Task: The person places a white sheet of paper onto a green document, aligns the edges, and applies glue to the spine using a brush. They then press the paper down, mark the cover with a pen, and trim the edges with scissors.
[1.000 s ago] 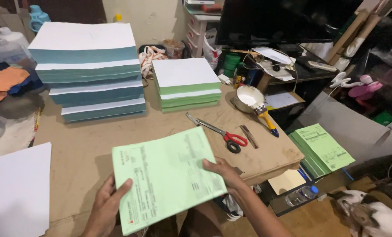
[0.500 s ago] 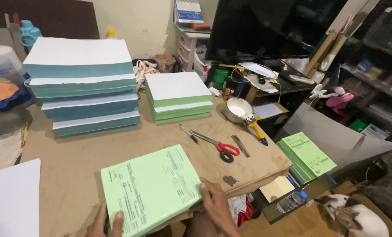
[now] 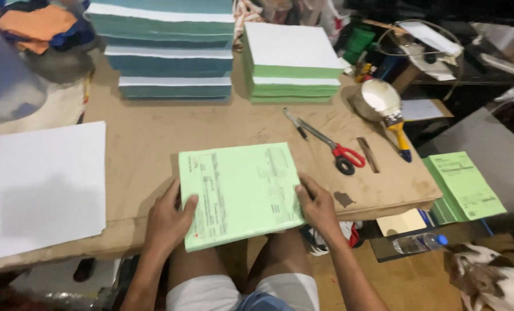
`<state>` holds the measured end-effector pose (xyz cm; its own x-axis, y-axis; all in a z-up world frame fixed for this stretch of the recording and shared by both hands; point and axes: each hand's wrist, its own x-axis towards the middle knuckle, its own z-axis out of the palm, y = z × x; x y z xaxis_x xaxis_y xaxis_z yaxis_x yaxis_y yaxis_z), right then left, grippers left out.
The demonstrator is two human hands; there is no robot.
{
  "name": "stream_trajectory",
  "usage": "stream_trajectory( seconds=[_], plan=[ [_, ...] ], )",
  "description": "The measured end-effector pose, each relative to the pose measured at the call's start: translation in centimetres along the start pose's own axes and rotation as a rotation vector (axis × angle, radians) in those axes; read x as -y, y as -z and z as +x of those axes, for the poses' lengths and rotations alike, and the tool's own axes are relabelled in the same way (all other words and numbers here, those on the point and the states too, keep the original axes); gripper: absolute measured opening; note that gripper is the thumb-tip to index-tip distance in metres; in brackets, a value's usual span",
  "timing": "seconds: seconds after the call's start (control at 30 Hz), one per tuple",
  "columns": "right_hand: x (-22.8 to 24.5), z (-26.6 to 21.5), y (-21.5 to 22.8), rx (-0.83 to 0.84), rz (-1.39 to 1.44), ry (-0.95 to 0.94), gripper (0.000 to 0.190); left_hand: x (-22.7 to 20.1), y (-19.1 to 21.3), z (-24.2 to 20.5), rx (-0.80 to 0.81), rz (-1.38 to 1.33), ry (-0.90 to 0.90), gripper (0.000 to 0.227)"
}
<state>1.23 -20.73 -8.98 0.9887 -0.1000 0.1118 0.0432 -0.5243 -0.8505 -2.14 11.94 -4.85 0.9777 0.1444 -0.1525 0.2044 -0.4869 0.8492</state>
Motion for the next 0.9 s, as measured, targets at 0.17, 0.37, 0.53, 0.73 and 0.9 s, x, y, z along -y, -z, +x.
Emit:
stream_trajectory(
  seconds=[0.17, 0.37, 0.53, 0.73, 0.9],
  plan=[
    [-1.5, 4.7, -2.8, 0.042, 0.236, 0.048, 0.047, 0.0, -1.6, 3.9, -0.168, -0.106, -0.139, 0.059],
    [-5.6, 9.8, -4.7, 0.057, 0.284, 0.204, 0.053, 2.2, -1.3, 9.6, -0.236, 0.013, -0.222, 0.057],
    [-7.4, 13.4, -6.2, 0.08, 0.389, 0.312, 0.058, 4.8, -2.1, 15.4, -0.294, 0.063, -0.304, 0.052],
    [-4.7, 14.9, -7.0, 0.119, 0.35, 0.275, 0.05, 4.7, -1.1, 14.9, -0.428, -0.005, -0.157, 0.029],
    [-3.0, 16.5, -7.3, 0.028, 0.175, 0.365, 0.028, 5.0, -0.5, 15.1, -0.381, 0.027, -0.235, 0.023]
  ],
)
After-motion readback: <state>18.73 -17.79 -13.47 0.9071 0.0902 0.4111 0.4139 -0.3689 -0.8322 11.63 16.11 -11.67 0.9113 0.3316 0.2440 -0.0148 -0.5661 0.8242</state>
